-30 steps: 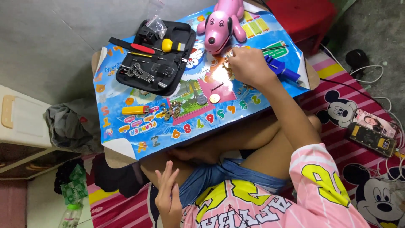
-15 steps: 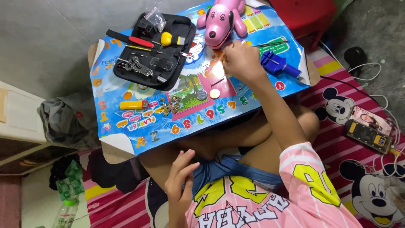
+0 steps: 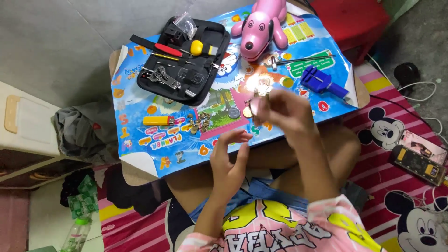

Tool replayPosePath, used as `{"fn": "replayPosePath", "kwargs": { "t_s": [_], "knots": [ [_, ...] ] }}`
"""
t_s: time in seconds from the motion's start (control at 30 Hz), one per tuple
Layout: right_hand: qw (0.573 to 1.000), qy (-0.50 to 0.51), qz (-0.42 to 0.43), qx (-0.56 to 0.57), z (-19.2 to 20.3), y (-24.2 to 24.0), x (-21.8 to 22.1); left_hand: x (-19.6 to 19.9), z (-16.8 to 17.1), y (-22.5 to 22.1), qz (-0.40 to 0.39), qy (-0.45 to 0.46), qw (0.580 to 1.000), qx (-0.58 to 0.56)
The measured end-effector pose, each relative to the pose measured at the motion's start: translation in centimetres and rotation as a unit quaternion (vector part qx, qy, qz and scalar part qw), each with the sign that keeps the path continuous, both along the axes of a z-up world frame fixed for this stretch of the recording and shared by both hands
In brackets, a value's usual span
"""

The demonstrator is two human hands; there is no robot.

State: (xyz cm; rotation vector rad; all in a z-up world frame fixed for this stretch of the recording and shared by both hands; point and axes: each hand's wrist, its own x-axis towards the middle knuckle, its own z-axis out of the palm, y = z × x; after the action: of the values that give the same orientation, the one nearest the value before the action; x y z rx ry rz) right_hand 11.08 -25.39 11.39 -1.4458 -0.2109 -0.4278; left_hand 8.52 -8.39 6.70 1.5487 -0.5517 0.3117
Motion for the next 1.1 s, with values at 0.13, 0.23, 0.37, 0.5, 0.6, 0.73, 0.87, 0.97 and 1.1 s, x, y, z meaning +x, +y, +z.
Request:
{"fn": "replayPosePath", "kwargs": {
  "t_s": [0.13,0.23,0.37,0.5,0.6,0.73,0.87,0.97,1.1],
  "knots": [
    [0.998,-0.017,0.028,0.058,-3.2,1.1,-2.3,1.1,0.0,-1.1,-0.021,-0.004,1.0,0.008],
    [0.988,-0.083,0.022,0.132,-4.8,2.2,-2.1,1.3,0.0,-1.5,-0.035,-0.01,0.999,-0.036],
    [0.976,-0.047,0.046,0.209,-5.2,3.0,-1.6,2.2,-0.6,-1.4,-0.027,0.015,0.997,-0.076],
    [0.959,0.024,0.075,0.273,-5.3,3.0,-1.0,3.0,-0.2,-1.7,-0.035,0.045,0.994,-0.092],
    [0.956,0.07,0.089,0.27,-4.1,2.9,-0.3,3.8,0.1,-2.0,-0.052,0.042,0.992,-0.11],
    [0.948,0.107,0.089,0.287,-5.8,1.5,0.2,4.6,-0.9,-1.9,-0.046,0.037,0.992,-0.112],
    [0.952,0.122,0.103,0.261,-5.1,0.3,0.7,4.9,0.1,-2.1,-0.04,0.052,0.996,-0.056],
    [0.954,0.124,0.094,0.255,-4.8,-0.1,1.0,5.4,0.4,-2.4,-0.042,0.046,0.997,-0.052],
    [0.954,0.13,0.092,0.253,-4.9,-0.5,1.2,5.9,1.2,-2.8,-0.04,0.056,0.998,-0.012]
  ]
}}
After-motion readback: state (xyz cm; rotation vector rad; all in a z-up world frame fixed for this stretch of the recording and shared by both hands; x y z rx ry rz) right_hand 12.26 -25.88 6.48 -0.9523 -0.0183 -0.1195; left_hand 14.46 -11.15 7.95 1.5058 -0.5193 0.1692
